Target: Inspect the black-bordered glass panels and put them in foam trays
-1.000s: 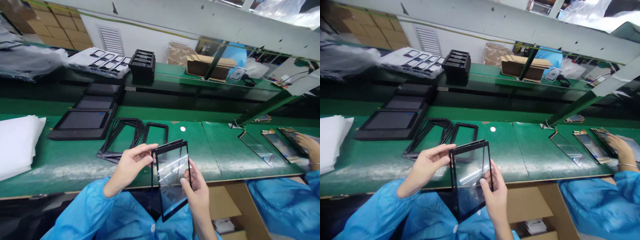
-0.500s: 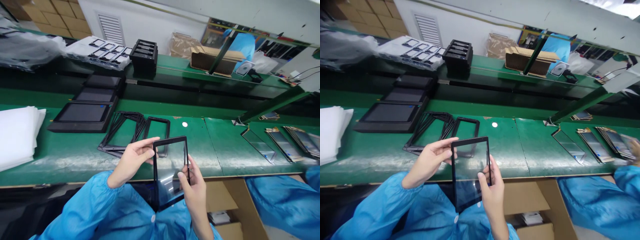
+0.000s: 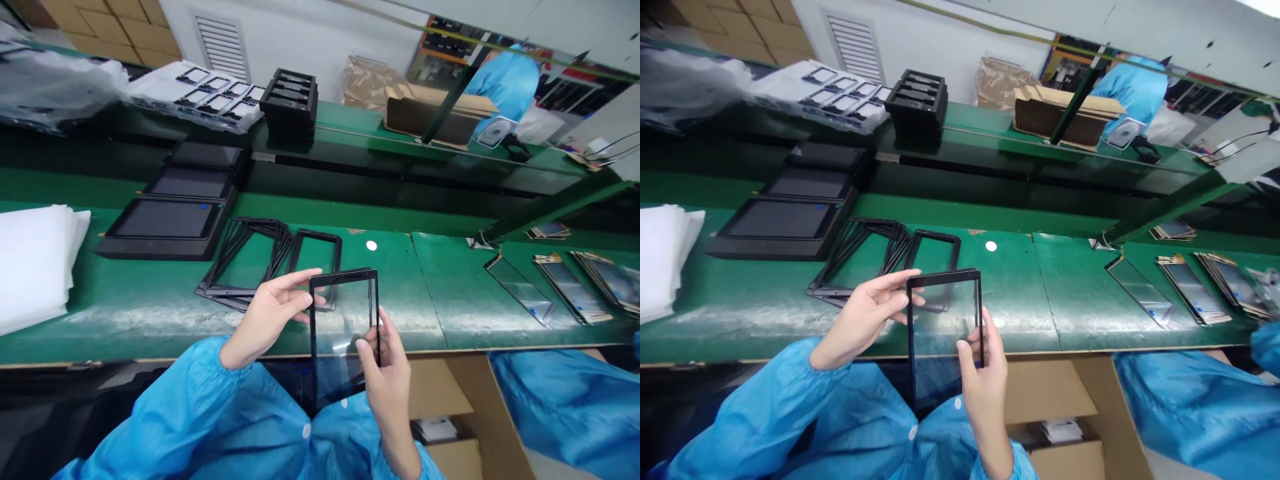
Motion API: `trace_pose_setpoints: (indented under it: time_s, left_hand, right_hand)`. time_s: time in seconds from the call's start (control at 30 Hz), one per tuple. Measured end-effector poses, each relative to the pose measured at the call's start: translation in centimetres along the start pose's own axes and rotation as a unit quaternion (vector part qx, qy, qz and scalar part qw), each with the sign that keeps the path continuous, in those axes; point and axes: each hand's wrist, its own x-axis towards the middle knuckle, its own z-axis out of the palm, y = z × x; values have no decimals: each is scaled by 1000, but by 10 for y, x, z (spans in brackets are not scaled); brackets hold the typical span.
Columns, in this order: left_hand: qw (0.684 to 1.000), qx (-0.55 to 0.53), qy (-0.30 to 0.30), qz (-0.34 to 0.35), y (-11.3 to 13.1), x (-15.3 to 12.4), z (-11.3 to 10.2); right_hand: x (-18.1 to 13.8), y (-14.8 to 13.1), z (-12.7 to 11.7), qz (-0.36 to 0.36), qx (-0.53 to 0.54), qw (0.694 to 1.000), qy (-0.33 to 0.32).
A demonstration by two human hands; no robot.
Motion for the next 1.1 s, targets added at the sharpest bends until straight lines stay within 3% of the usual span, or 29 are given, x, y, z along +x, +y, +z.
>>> trace_pose_setpoints:
  time_s: [0.1,0.2,0.27,0.37,0.47,0.87,0.97,1.03,1.1]
  left_hand:
    - [1000,17,21,0,3,0,2]
    - [998,53,28,-1,7,-3,4]
    - [997,82,13,-2,10,-8,3]
    - [994,111,-14,5,11,-15,-1]
    - [990,136,-33,12,12,-21,-5]
    - [984,175,-23,16,14,-19,-12]
    - [983,182,4,1,15,-22,-11]
    - [975,222,1,23,17,-24,-9]
    - [944,316,-34,85,19,-25,-5]
  right_hand:
    - [-1,3,-2,-42,-43,998,-3]
    - [5,-5,-6,-136,-122,982,45]
    - [14,-17,-11,-167,-115,977,63]
    - [32,-41,-18,-95,-2,995,-18]
    - [43,-58,-20,-19,59,995,-81]
    - [36,-71,-9,-12,91,994,-63]
    - [36,-73,-8,-7,99,993,-55]
    - [35,-72,-5,-3,97,994,-55]
    - [34,-70,1,4,97,993,-73]
